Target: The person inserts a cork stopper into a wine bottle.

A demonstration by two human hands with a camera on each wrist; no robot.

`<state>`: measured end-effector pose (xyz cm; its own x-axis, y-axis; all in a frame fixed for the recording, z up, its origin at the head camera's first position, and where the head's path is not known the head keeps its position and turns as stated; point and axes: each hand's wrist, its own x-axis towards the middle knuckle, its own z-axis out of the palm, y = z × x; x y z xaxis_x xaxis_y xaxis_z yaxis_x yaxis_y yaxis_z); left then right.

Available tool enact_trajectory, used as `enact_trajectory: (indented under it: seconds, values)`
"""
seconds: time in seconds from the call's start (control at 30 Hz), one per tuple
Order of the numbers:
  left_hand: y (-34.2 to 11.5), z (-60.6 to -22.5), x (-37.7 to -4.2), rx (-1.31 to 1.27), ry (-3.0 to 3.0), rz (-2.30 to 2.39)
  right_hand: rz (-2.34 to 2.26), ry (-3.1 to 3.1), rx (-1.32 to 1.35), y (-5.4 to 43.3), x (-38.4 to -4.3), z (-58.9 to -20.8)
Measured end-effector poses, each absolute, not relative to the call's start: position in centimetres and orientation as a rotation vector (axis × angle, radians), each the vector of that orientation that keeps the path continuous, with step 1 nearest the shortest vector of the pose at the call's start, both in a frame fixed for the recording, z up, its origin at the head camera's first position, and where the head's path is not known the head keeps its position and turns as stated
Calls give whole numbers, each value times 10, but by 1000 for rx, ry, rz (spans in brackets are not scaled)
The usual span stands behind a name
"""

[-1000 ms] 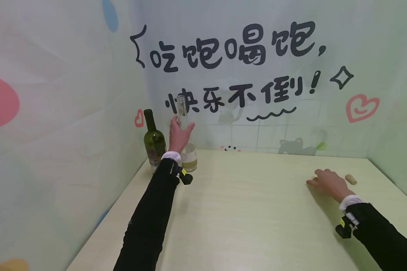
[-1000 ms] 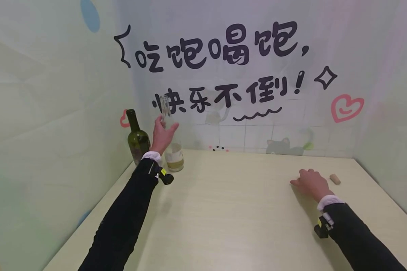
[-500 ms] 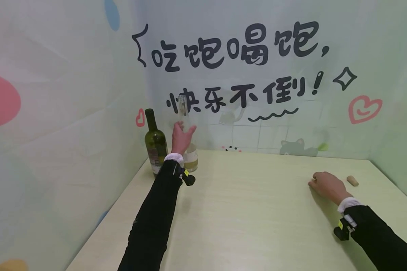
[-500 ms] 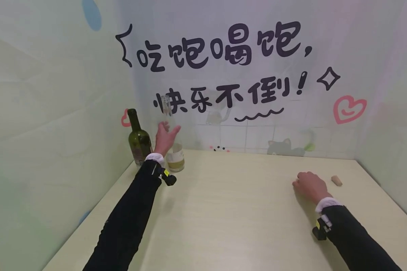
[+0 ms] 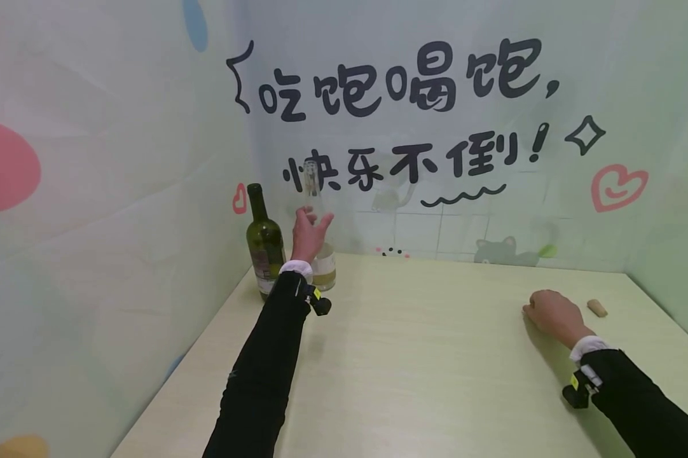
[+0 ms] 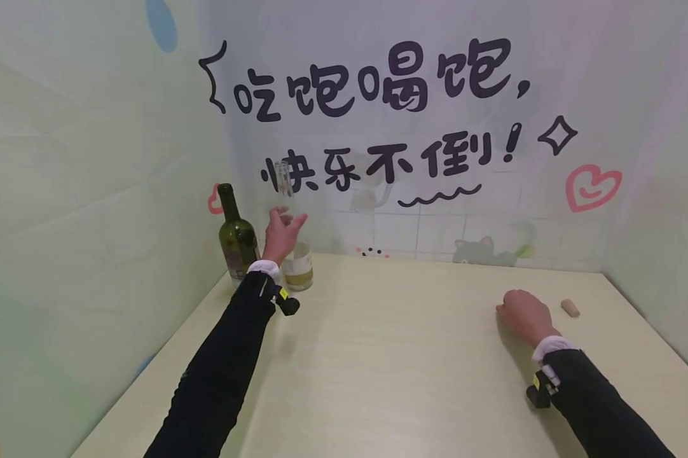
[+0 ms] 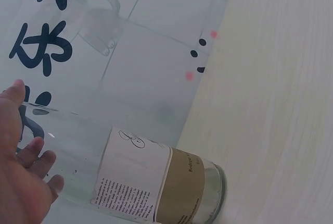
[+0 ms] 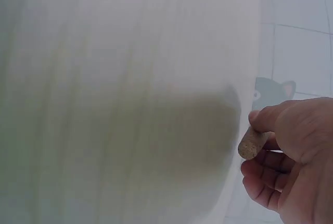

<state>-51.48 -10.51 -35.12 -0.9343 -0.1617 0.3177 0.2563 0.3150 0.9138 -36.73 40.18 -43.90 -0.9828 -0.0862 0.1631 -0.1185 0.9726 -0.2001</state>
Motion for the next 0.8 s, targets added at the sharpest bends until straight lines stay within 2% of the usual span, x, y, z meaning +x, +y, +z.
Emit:
enact_trajectory:
  seconds: [0.5, 0.8]
  values:
    - [-105, -352, -508, -65, -2261, -1656, 504, -2871, 223, 384, -363, -427]
    - [-102, -353, -510, -89, -2262, -1648, 636, -2803, 286, 364, -354, -403]
